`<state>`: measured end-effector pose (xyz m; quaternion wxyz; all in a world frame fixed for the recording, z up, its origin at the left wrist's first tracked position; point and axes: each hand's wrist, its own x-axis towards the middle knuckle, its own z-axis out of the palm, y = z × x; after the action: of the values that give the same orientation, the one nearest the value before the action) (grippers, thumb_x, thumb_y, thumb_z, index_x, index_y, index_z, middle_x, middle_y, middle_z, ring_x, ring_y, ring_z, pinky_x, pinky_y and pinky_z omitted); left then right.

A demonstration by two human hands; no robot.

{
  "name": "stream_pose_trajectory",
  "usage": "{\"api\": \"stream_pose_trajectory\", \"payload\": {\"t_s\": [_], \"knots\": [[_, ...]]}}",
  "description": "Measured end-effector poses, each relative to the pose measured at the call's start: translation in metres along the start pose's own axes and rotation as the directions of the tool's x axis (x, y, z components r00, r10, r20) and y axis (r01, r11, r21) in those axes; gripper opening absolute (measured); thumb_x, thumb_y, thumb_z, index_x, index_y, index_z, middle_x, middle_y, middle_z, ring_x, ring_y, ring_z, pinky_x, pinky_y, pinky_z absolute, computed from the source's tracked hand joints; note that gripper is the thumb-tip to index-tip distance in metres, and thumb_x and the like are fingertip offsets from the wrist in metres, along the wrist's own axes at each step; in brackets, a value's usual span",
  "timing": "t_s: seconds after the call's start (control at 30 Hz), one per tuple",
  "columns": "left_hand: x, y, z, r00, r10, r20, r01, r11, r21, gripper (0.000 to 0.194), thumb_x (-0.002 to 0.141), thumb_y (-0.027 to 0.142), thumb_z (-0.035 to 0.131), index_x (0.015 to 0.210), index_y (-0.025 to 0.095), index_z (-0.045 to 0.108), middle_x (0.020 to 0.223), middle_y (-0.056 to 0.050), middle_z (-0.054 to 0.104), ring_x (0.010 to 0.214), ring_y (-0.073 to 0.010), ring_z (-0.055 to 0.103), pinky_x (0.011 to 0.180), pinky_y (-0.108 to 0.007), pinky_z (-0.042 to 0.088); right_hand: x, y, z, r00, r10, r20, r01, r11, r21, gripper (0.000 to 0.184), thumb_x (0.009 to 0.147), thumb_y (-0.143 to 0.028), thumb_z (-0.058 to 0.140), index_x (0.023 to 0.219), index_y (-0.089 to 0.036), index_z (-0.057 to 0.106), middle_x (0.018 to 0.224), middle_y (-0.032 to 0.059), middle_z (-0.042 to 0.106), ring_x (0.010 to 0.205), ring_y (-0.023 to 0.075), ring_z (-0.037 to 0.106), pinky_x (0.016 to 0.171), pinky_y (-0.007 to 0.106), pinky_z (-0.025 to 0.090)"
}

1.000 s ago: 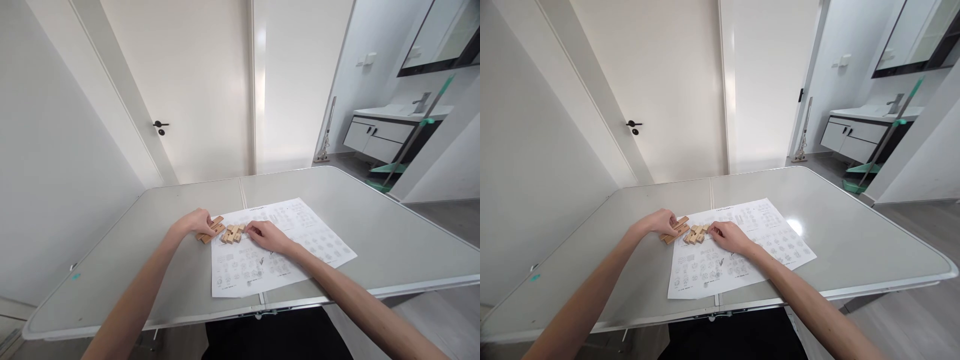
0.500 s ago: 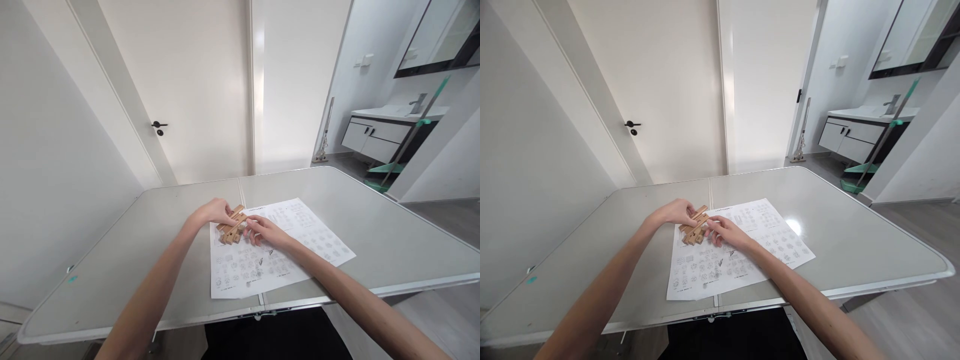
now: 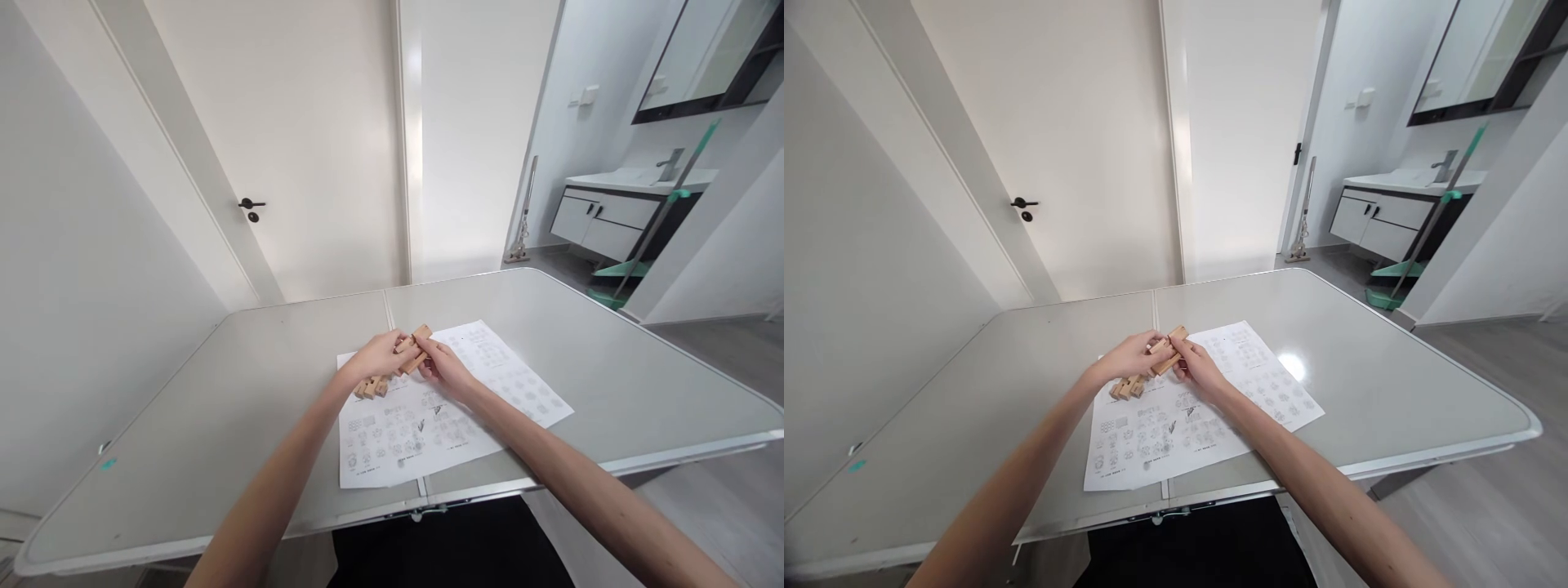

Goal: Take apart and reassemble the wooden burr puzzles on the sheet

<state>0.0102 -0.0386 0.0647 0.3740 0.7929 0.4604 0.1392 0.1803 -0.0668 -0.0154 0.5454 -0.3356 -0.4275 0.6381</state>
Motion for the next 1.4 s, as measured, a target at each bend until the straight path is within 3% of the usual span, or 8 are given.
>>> {"api": "stream_pose_trajectory", "payload": {"t_s": [0.13,0.27,0.47,0.6,0.73,1.0,1.23,1.4], "knots": [[-0.006,-0.009,0.009,0.982,0.047,0.181,0.009,0.955,-0.297,0.053,0.091,0.071,0.052,0.106,0.020,0.059,0.098,-0.010,0.073,0.072,-0.0185,0.071,0.065,-0.029,0.053,-0.002,-0.006,0.001,0.998,-0.030,0.053,0.033,0.998,-0.053,0.054,0.083,-0.071,0.068,0.072,-0.020,0.053,0.054,-0.0043,0.049,0.047,0.0089,0.039,0.045,0.024,0.022],[-0.012,-0.013,0.019,0.992,0.112,0.065,-0.079,0.923,-0.378,0.054,0.095,0.072,0.046,0.099,0.020,0.058,0.081,-0.005,0.066,0.064,-0.0145,0.063,0.065,-0.028,0.052,-0.002,-0.009,-0.001,0.997,-0.054,0.055,0.058,0.996,-0.063,0.053,0.085,-0.071,0.066,0.071,-0.021,0.053,0.053,-0.0049,0.047,0.046,0.0086,0.033,0.045,0.025,0.022],[-0.018,-0.020,0.025,0.990,0.068,-0.121,-0.123,0.838,-0.532,0.053,0.094,0.068,0.052,0.111,0.019,0.056,0.084,0.000,0.055,0.056,-0.0075,0.044,0.055,-0.023,0.042,0.001,-0.011,-0.008,0.984,-0.103,-0.147,0.102,0.995,-0.015,0.047,0.080,-0.063,0.074,0.098,-0.020,0.070,0.059,-0.0079,0.038,0.047,0.0078,0.027,0.043,0.024,0.019],[-0.025,-0.024,0.027,0.992,0.068,-0.106,-0.122,0.715,-0.689,0.052,0.094,0.065,0.057,0.115,0.018,0.058,0.081,0.002,0.047,0.054,-0.0055,0.035,0.053,-0.022,0.036,0.007,-0.007,-0.019,0.955,-0.165,-0.248,0.185,0.981,0.058,0.042,0.083,-0.059,0.074,0.101,-0.021,0.069,0.059,-0.0082,0.036,0.046,0.0074,0.027,0.041,0.024,0.023],[-0.031,-0.020,0.042,0.996,0.086,-0.013,-0.066,0.657,-0.751,0.056,0.092,0.065,0.060,0.117,0.015,0.060,0.080,0.001,0.049,0.055,-0.0062,0.034,0.056,-0.024,0.036,0.017,0.001,-0.036,0.916,-0.178,-0.359,0.243,0.959,0.144,0.043,0.082,-0.061,0.075,0.098,-0.023,0.066,0.066,-0.0049,0.050,0.046,0.0079,0.035,0.040,0.025,0.032],[-0.022,-0.022,0.087,0.970,0.195,-0.143,-0.239,0.858,-0.454,0.041,0.097,0.060,0.052,0.093,0.019,0.059,0.077,-0.003,0.062,0.071,-0.0172,0.058,0.074,-0.031,0.046,0.027,0.017,-0.050,0.866,-0.175,-0.468,0.242,0.966,0.087,0.036,0.083,-0.056,0.077,0.096,-0.023,0.069,0.084,0.0042,0.074,0.077,0.0206,0.070,0.060,0.031,0.059],[-0.024,-0.037,0.073,0.964,0.149,-0.220,-0.186,0.970,-0.158,0.037,0.102,0.052,0.043,0.086,0.022,0.055,0.077,-0.001,0.064,0.069,-0.0171,0.056,0.071,-0.030,0.042,0.025,0.019,-0.051,0.897,-0.023,-0.441,0.123,0.972,0.200,0.015,0.087,-0.034,0.076,0.094,-0.021,0.073,0.115,0.0083,0.077,0.094,0.0196,0.074,0.059,0.024,0.062],[-0.022,-0.053,0.056,0.952,0.127,-0.279,-0.160,0.982,-0.099,0.037,0.102,0.053,0.042,0.086,0.022,0.053,0.077,-0.001,0.062,0.072,-0.0174,0.057,0.075,-0.030,0.042,0.020,0.013,-0.047,0.914,-0.017,-0.406,0.110,0.972,0.207,0.013,0.086,-0.031,0.079,0.094,-0.023,0.073,0.123,0.0060,0.075,0.109,0.0194,0.073,0.055,0.017,0.059]]}}
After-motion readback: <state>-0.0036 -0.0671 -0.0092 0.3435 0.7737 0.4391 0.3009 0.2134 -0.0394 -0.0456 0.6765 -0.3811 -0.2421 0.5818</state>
